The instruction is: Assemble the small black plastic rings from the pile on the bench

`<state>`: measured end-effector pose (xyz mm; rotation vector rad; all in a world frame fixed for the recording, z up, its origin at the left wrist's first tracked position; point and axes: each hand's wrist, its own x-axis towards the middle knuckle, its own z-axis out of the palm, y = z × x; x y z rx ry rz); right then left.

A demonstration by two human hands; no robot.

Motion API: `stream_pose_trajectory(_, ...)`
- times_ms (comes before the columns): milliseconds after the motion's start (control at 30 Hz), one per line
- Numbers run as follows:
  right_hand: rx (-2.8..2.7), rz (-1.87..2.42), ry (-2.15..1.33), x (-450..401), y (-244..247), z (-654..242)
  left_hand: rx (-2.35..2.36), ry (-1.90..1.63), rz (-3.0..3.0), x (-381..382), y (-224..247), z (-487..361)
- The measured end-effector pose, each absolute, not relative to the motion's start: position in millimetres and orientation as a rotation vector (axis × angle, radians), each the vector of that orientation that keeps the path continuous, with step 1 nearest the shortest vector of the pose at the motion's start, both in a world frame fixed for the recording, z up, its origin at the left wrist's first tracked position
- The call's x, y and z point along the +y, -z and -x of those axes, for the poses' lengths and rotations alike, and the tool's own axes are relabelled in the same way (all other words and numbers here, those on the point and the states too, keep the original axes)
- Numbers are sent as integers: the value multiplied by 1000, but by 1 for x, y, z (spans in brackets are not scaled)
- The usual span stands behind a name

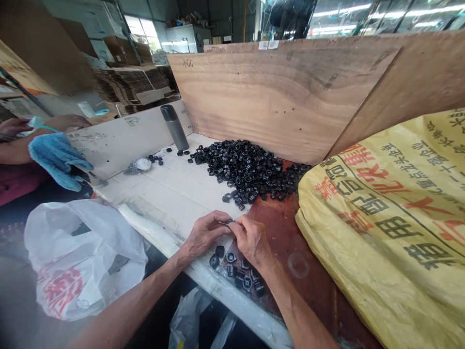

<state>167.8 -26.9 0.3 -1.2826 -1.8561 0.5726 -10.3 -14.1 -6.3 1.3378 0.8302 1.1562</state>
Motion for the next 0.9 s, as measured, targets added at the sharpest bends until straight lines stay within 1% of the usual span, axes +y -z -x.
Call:
stream_pose_trajectory(100, -1826, 1367, -556, -27, 0, -168, 836, -1148, -1322, -14, 6, 10)
stream_pose_trajectory(200, -1768, 1306, -693, -29, -4, -167, 853, -1186, -1288, -13, 7, 12)
stream_pose_trajectory(367, -1662, 1338, -741, -28, -7, -169, 881, -1172, -1402, -14, 4, 14)
stream_pose_trajectory(533, -1552, 1310, -978, -24, 5, -164, 830, -1082, -1309, -16, 3, 10)
stream_pose_trajectory(700, -1590, 1333, -909, -20, 13, -161, 866, -1028, -1196, -11, 2, 6)
stream_pose_trajectory(800, -1617, 1285, -845, -18, 13, -161, 872, -909, -1233, -9, -3, 7)
stream_pose_trajectory(900, -1607, 1256, -896, -17, 14, -161, 886, -859, -1232, -7, -6, 8)
